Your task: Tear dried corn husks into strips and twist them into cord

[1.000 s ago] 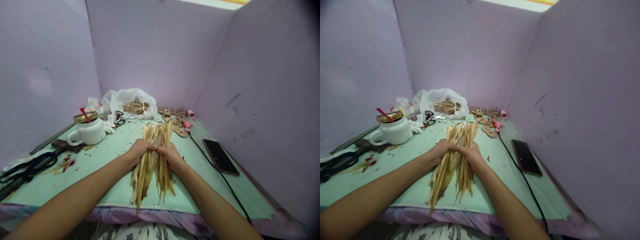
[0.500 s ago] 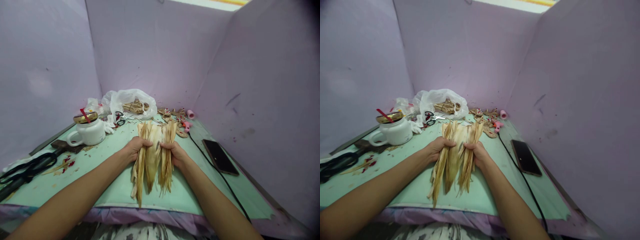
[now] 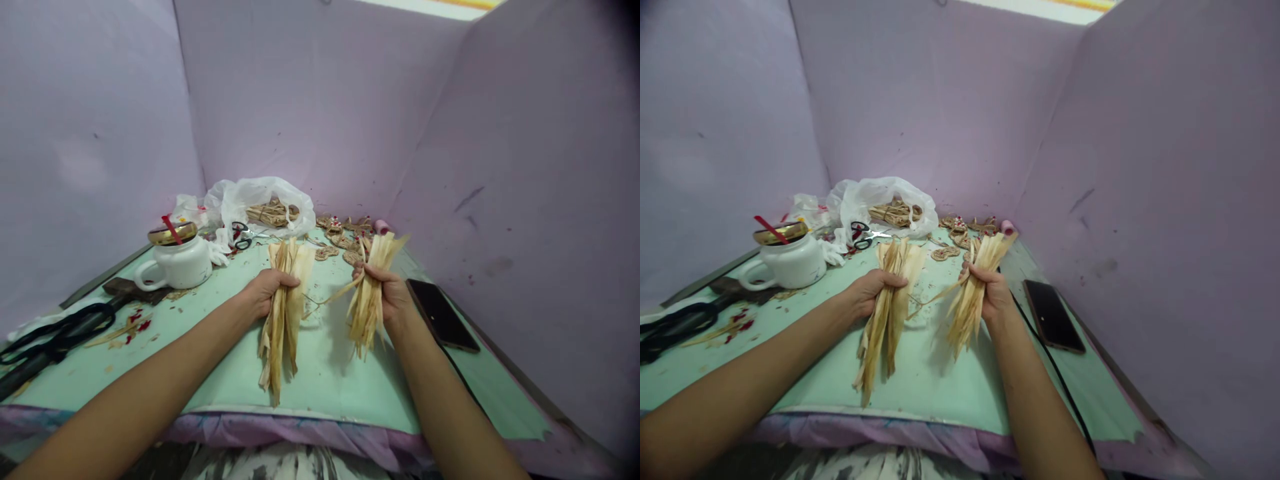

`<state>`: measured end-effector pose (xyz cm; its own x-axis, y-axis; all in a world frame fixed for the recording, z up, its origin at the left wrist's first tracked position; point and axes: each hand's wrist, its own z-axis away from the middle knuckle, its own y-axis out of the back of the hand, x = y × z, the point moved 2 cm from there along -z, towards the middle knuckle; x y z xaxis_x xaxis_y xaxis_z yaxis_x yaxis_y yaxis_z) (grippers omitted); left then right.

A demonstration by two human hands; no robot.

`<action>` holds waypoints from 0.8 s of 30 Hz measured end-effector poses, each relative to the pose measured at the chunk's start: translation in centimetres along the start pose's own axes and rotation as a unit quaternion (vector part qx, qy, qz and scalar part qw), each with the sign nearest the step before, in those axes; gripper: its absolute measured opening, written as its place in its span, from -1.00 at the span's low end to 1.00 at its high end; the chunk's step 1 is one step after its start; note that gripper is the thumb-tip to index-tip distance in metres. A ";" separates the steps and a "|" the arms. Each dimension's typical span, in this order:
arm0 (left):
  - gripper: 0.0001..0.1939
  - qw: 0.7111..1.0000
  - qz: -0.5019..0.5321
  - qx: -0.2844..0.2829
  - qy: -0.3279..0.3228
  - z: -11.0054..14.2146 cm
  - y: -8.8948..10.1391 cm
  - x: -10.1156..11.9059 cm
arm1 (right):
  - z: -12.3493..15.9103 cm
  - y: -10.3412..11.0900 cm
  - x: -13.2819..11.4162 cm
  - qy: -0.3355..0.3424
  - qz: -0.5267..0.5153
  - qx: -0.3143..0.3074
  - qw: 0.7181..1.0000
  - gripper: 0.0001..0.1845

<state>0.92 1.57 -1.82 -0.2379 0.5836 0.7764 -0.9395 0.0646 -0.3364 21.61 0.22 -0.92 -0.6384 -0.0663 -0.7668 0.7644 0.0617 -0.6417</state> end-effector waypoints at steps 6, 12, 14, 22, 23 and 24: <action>-0.72 1.000 -0.005 0.002 0.009 0.0 0.1 0.1 | 0.5 0.4 -1.0 -0.091 -0.138 -0.071 0.984 -0.79; -0.74 1.000 -0.018 0.005 0.012 -0.1 0.1 -0.1 | 0.6 0.2 -0.6 -0.078 -0.135 -0.082 0.984 -0.67; -0.74 1.000 -0.020 0.000 0.015 -0.3 0.2 -0.2 | 0.5 0.0 -0.1 -0.091 -0.108 -0.057 0.988 -0.61; -0.77 0.999 -0.042 0.019 -0.017 0.4 -0.3 -0.2 | 0.7 -0.6 0.7 -0.202 -0.079 -0.126 0.968 -0.59; -0.77 0.999 -0.045 0.020 -0.023 0.6 -0.4 -0.2 | 0.7 -0.7 0.8 -0.225 -0.063 -0.133 0.963 -0.63; -0.78 0.998 -0.047 0.022 -0.029 0.7 -0.5 -0.2 | 0.8 -0.8 1.0 -0.243 -0.047 -0.139 0.959 -0.66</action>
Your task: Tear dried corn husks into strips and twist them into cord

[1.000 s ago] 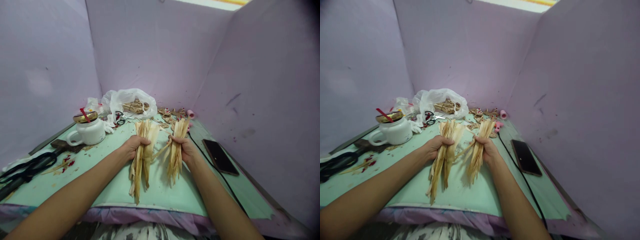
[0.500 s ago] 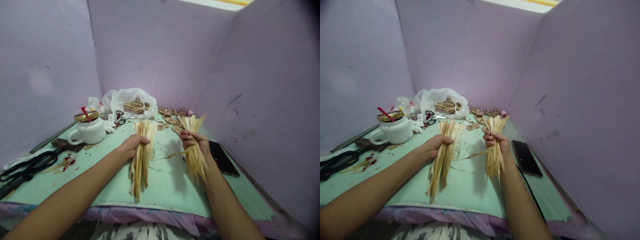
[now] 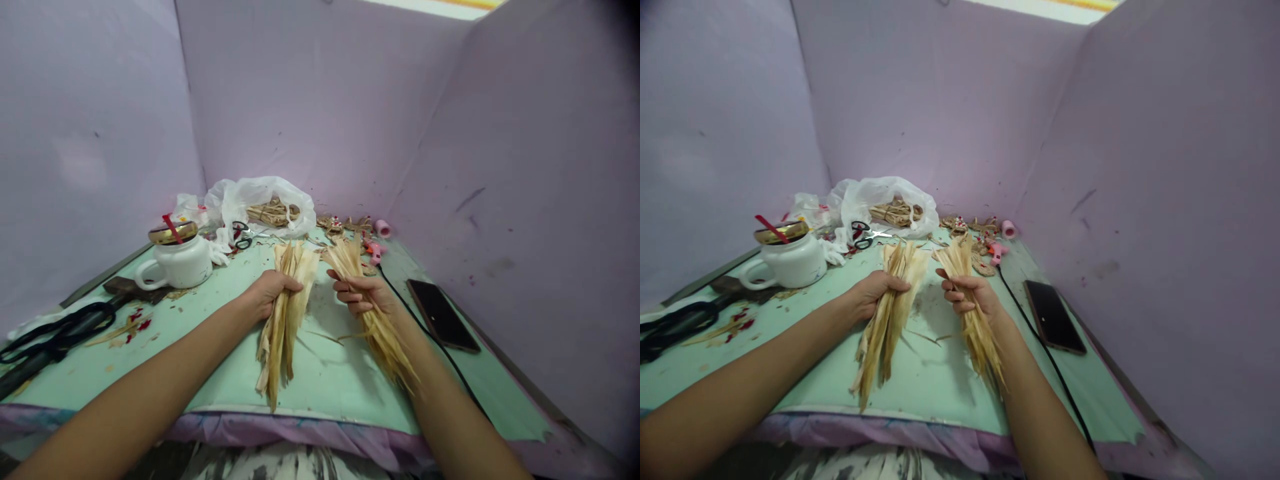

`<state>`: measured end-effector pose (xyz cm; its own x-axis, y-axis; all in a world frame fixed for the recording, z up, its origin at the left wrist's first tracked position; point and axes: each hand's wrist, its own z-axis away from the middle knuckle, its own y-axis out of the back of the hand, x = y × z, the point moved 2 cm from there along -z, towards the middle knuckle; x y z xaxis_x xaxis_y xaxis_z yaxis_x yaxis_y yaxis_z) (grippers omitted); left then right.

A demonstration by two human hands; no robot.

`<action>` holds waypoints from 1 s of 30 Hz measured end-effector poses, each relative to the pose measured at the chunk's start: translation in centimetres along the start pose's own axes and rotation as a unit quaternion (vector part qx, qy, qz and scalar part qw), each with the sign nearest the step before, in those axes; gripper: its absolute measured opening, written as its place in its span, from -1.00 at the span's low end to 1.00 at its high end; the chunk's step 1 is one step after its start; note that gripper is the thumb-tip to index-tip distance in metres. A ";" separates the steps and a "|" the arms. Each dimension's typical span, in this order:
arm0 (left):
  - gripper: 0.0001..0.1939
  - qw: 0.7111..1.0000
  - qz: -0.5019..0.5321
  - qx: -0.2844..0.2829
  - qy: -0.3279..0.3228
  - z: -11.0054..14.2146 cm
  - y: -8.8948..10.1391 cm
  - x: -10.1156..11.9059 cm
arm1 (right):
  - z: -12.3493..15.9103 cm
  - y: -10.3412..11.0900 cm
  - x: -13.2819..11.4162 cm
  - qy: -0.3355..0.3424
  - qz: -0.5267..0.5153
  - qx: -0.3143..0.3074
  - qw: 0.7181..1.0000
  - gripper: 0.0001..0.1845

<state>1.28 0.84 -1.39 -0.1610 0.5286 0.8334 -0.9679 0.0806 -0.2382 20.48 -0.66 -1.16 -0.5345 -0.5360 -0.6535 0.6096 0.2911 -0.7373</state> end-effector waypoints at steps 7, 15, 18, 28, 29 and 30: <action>-0.79 0.999 -0.015 0.003 -0.028 -0.4 0.0 -0.3 | -1.3 0.3 1.2 0.078 0.022 0.115 0.990 -0.76; -0.81 0.996 -0.006 -0.048 -0.079 0.5 -1.0 -0.9 | -3.1 -1.3 4.0 0.127 0.178 0.209 0.953 -0.78; -0.80 0.995 -0.012 -0.041 -0.085 0.6 -1.0 -1.0 | -3.0 -1.5 4.2 0.151 0.211 0.226 0.939 -0.76; -0.78 0.992 -0.031 -0.047 -0.114 0.9 -1.2 -0.9 | -3.1 -1.9 4.6 0.194 0.271 0.242 0.911 -0.85; -0.80 0.992 -0.036 -0.038 -0.115 0.8 -1.2 -0.9 | -3.1 -1.9 4.7 0.196 0.280 0.243 0.908 -0.87; -0.81 0.992 -0.042 -0.029 -0.116 0.7 -1.1 -0.9 | -3.2 -1.9 4.7 0.198 0.288 0.242 0.905 -0.88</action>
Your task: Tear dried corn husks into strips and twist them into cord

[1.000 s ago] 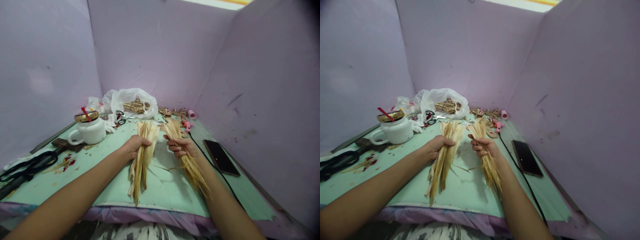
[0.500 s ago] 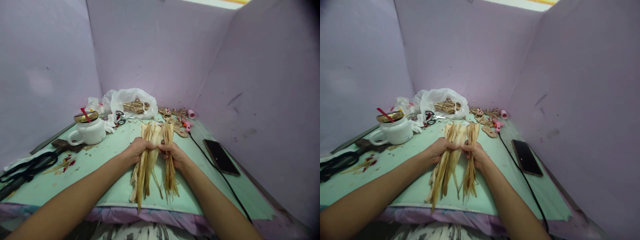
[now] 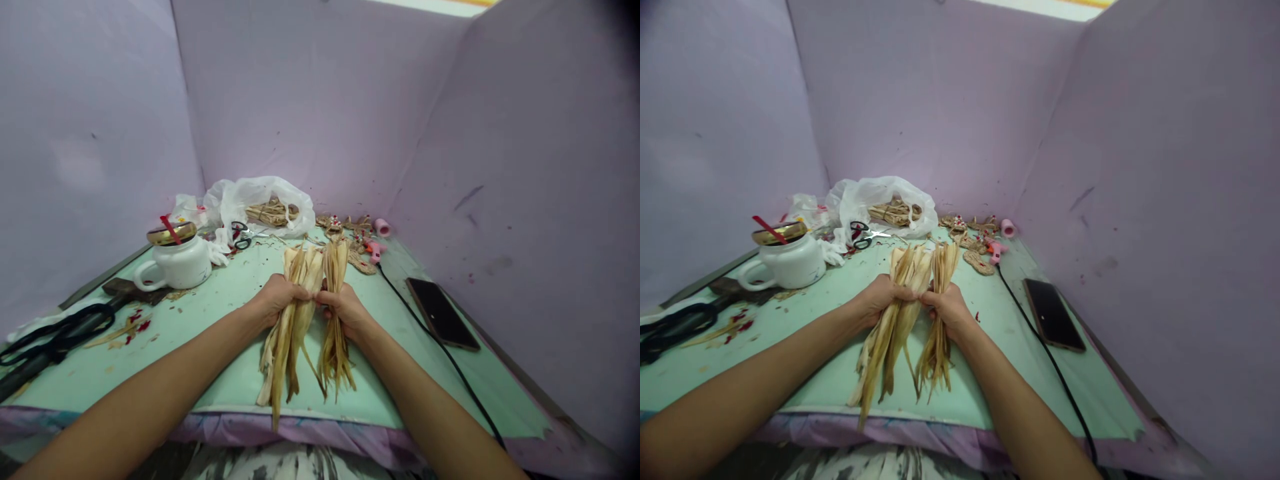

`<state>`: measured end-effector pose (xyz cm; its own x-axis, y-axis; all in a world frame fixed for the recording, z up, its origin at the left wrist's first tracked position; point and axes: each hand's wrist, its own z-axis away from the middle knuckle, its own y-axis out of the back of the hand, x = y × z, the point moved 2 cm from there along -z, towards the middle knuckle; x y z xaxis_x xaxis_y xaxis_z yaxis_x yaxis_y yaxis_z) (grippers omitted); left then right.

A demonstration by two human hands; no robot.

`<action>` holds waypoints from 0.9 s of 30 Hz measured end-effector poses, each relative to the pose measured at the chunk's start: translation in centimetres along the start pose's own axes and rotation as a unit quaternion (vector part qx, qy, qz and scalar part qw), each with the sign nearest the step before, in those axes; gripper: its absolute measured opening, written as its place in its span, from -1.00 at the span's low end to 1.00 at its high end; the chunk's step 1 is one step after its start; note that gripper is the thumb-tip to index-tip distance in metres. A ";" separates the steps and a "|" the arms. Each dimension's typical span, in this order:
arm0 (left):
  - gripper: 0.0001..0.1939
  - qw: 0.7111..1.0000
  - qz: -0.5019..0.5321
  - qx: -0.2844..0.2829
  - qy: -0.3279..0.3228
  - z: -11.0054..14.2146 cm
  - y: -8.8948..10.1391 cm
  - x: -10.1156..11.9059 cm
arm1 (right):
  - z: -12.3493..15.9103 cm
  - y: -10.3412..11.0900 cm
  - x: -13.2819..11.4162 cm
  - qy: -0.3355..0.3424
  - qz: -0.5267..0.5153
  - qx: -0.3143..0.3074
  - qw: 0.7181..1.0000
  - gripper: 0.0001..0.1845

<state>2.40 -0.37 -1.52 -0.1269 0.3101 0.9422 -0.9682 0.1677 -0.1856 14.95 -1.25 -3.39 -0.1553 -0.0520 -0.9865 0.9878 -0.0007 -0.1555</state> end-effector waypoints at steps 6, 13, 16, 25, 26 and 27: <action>-0.87 1.000 -0.016 0.009 -0.007 0.0 -0.3 -0.2 | -0.3 -0.1 0.5 0.022 0.018 0.002 1.000 -0.88; -0.78 0.994 0.076 -0.057 0.053 0.1 -0.3 -0.1 | 0.0 -0.2 0.1 -0.061 -0.100 -0.028 0.993 -0.80; -0.75 0.988 0.101 -0.086 0.080 -0.3 0.1 0.0 | -0.1 0.2 -0.1 -0.087 -0.138 -0.042 0.986 -0.75; -0.75 0.985 0.107 -0.079 0.111 -0.1 0.0 0.5 | -0.3 0.8 -0.2 -0.080 -0.168 -0.056 0.981 -0.73; -0.75 0.985 0.108 -0.078 0.111 -0.1 0.0 0.5 | -0.3 0.9 -0.2 -0.081 -0.168 -0.057 0.981 -0.72; -0.74 0.985 0.108 -0.074 0.111 -0.2 0.0 0.5 | -0.3 1.0 -0.3 -0.082 -0.170 -0.055 0.980 -0.72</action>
<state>2.34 -0.04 -1.11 -0.2610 0.5474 0.7951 -0.8792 0.2052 -0.4299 16.02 -0.94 -3.25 -0.4642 -0.2268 -0.8562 0.8705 0.0613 -0.4883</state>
